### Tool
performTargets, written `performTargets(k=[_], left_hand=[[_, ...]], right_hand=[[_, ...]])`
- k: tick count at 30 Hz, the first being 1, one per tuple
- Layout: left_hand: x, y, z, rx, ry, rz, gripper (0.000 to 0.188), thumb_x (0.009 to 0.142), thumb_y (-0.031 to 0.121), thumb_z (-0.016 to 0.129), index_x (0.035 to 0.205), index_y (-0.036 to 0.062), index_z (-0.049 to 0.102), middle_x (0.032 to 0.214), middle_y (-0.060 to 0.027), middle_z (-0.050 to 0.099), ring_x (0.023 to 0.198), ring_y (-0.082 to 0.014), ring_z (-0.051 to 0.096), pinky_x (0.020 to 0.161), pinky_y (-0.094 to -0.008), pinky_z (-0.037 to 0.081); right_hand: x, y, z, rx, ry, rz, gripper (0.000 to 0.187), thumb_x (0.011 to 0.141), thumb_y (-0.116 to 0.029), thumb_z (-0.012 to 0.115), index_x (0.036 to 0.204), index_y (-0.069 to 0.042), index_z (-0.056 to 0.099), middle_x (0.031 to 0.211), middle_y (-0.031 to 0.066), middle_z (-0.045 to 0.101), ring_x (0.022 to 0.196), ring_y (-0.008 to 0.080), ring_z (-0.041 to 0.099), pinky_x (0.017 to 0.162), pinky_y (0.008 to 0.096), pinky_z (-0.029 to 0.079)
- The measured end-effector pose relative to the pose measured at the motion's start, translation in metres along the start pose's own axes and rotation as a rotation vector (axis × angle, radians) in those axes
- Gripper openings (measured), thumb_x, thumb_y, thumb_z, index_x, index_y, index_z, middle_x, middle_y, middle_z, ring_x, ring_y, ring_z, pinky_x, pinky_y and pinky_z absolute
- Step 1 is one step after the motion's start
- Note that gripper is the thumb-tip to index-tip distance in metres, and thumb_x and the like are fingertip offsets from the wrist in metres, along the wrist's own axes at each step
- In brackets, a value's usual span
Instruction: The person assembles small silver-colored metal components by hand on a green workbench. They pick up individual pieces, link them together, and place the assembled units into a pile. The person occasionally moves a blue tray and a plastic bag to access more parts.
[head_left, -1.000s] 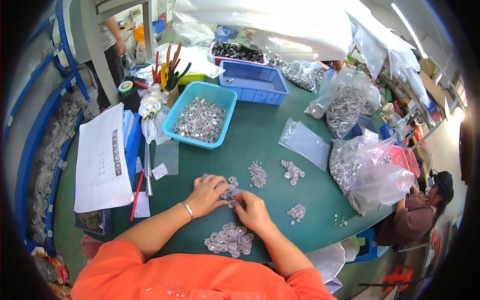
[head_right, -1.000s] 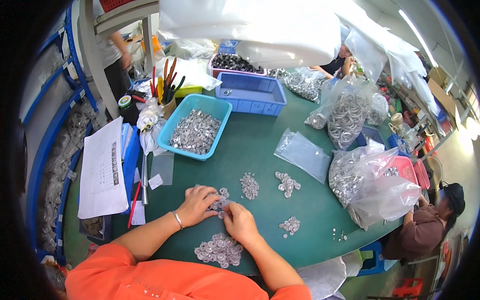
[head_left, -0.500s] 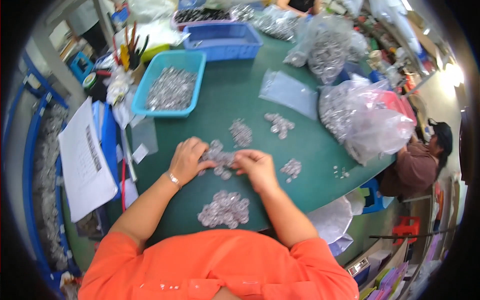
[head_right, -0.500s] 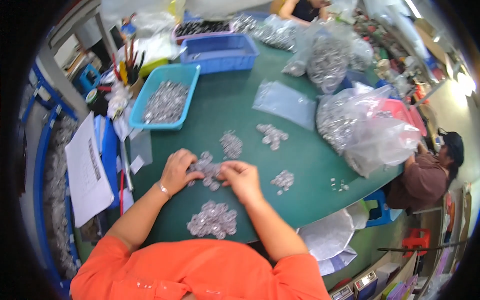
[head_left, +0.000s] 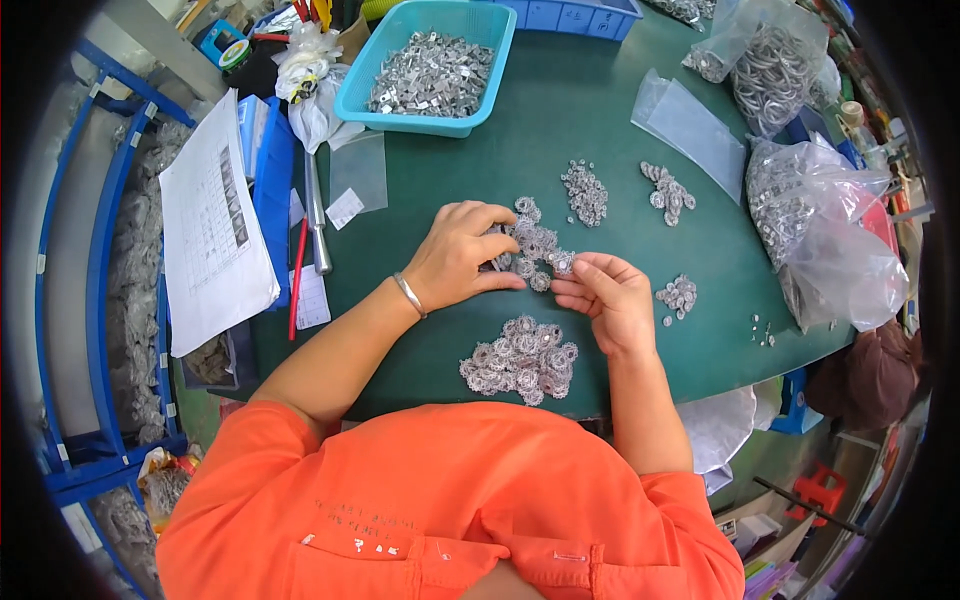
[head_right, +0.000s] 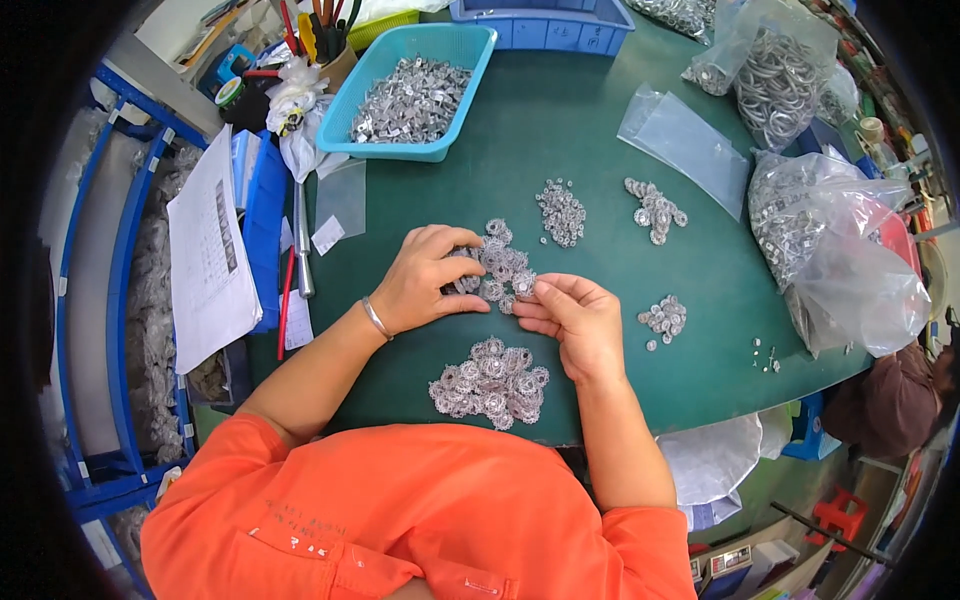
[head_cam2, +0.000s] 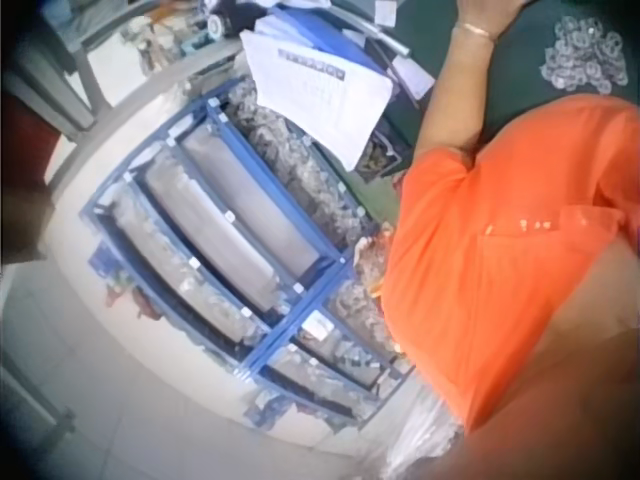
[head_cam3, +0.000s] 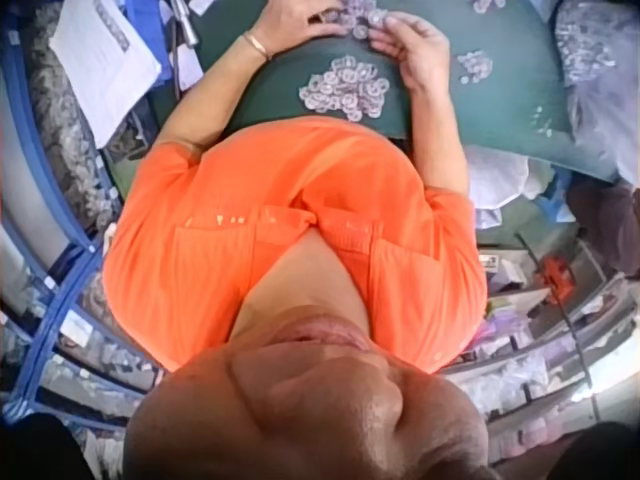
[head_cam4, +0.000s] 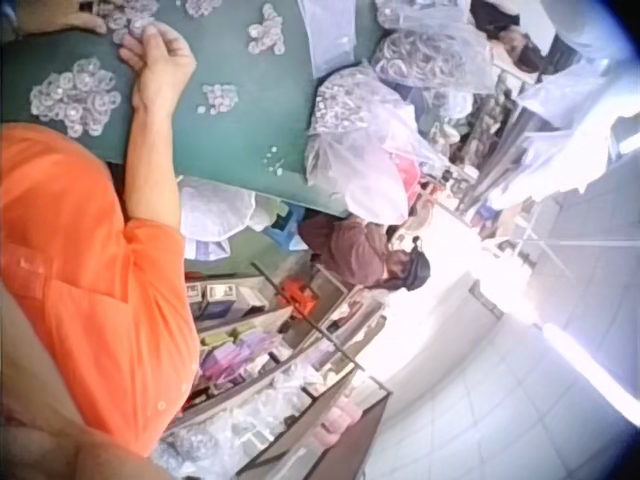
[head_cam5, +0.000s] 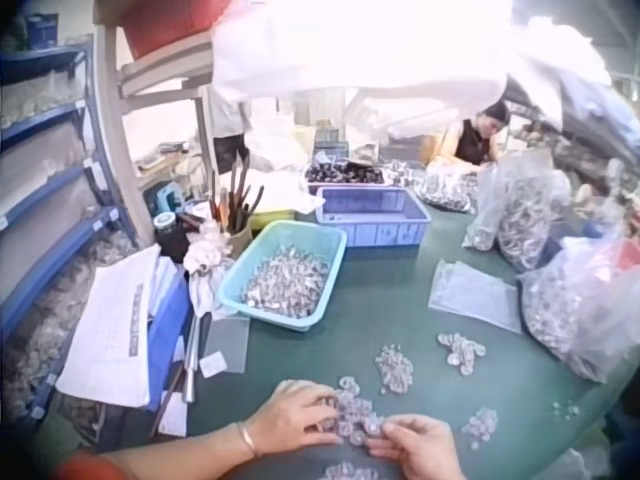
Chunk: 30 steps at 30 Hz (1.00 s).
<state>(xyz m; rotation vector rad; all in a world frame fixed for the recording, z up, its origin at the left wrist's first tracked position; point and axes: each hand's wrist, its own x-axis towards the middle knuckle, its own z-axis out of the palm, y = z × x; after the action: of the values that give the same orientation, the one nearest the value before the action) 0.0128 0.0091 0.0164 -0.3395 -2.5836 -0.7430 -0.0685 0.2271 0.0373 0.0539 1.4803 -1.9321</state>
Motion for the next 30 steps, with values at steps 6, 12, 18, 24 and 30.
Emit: performTargets(k=[6,12,18,24,30], left_hand=[[-0.004,0.004,0.008,-0.034,0.024,-0.011,0.019,0.076,0.021,0.079,0.089,0.01,0.07,0.109,-0.0042,0.066,0.108,-0.025,0.06,0.103,-0.0468,0.038],[-0.001,0.021,0.005,-0.019,0.123,-0.06,0.021,0.074,0.014,0.079,0.094,0.0107,0.071,0.1,-0.0027,0.069,0.102,-0.0234,0.063,0.102,-0.0458,0.039],[0.0,0.038,0.006,-0.263,0.145,-0.098,0.028,0.071,0.01,0.081,0.097,0.0062,0.072,0.09,-0.0056,0.069,0.088,-0.0237,0.064,0.085,-0.0362,0.046],[-0.003,0.041,0.004,-0.279,0.158,-0.095,0.025,0.07,0.008,0.081,0.093,0.0059,0.072,0.087,-0.0056,0.069,0.083,-0.0236,0.064,0.078,-0.0349,0.047],[-0.005,0.043,0.005,-0.29,0.168,-0.097,0.024,0.07,0.008,0.081,0.092,0.0061,0.072,0.085,-0.0054,0.069,0.081,-0.0234,0.064,0.077,-0.0346,0.047]], right_hand=[[-0.002,0.002,0.0,-0.032,-0.011,0.009,0.018,0.092,-0.006,0.065,0.104,0.008,0.063,0.09,0.0172,0.071,0.076,0.0251,0.073,0.067,0.0316,0.061],[-0.005,0.005,0.001,-0.02,-0.042,0.01,0.019,0.091,-0.007,0.066,0.103,0.008,0.064,0.089,0.0167,0.071,0.075,0.0238,0.072,0.066,0.0308,0.06],[-0.013,0.002,0.008,-0.104,-0.083,-0.039,0.017,0.092,-0.004,0.064,0.103,0.008,0.066,0.089,0.0158,0.071,0.075,0.0223,0.072,0.066,0.0304,0.06],[-0.015,0.008,0.003,-0.099,-0.153,-0.072,0.017,0.094,-0.004,0.061,0.106,0.008,0.066,0.089,0.0152,0.071,0.076,0.0211,0.072,0.067,0.0303,0.06],[-0.018,0.015,-0.002,-0.016,-0.218,-0.068,0.019,0.096,-0.004,0.059,0.109,0.007,0.064,0.088,0.0139,0.071,0.073,0.0183,0.069,0.066,0.0296,0.059]])
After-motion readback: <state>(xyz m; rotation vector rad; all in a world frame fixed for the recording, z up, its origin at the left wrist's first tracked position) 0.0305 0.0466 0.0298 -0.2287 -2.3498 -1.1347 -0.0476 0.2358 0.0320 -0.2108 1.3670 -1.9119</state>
